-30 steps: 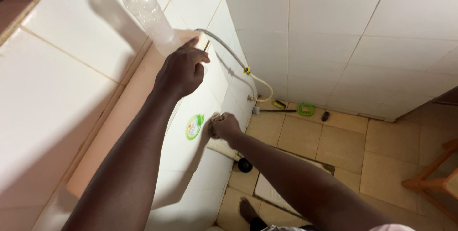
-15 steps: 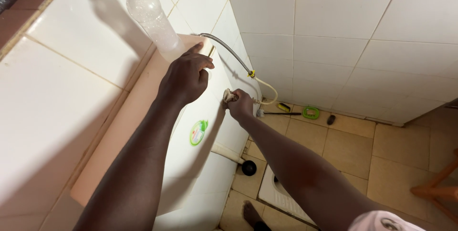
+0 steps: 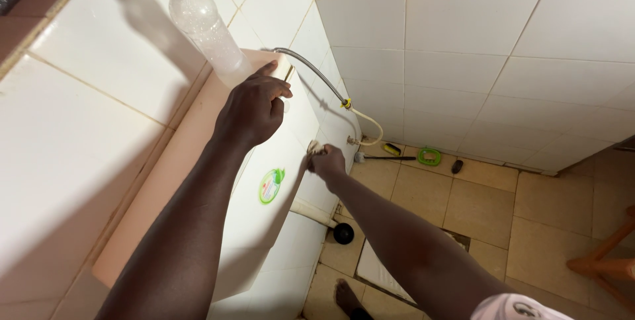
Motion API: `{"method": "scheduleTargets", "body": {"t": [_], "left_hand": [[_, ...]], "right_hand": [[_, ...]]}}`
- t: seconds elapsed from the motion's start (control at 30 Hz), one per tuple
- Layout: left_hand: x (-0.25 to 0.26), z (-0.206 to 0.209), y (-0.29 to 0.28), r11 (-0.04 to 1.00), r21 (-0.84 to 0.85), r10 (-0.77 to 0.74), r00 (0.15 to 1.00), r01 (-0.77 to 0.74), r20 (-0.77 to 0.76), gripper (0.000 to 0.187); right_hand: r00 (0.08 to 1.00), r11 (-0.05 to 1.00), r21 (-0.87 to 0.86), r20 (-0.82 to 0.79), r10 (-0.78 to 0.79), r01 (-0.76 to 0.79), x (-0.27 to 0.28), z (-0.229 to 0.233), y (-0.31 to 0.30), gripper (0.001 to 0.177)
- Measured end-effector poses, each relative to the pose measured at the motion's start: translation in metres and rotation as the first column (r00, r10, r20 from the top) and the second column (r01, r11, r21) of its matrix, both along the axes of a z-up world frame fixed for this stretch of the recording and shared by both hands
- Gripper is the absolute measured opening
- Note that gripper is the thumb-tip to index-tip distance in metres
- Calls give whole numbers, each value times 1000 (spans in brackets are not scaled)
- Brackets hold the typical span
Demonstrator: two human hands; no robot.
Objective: Scrubbing a tiled bathroom wall and fixture using a rag and water from a plastic bottle.
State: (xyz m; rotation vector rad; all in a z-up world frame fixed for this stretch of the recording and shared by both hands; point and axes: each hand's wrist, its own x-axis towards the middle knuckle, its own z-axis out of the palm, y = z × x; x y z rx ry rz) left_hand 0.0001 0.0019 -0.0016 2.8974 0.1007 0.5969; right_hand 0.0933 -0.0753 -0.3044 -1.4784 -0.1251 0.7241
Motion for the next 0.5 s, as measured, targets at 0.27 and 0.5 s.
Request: {"method": "scheduleTargets", "body": {"t": [0.27, 0.5], "left_hand": [[0, 3, -2, 1000, -22, 18, 1000, -18, -15, 24], [1, -1, 1, 1000, -2, 19, 999, -19, -26, 25]], "right_hand": [[926, 985, -171, 370, 69, -4, -16, 117, -22, 16], [761, 972, -189, 608, 226, -138, -47, 102, -51, 28]]}}
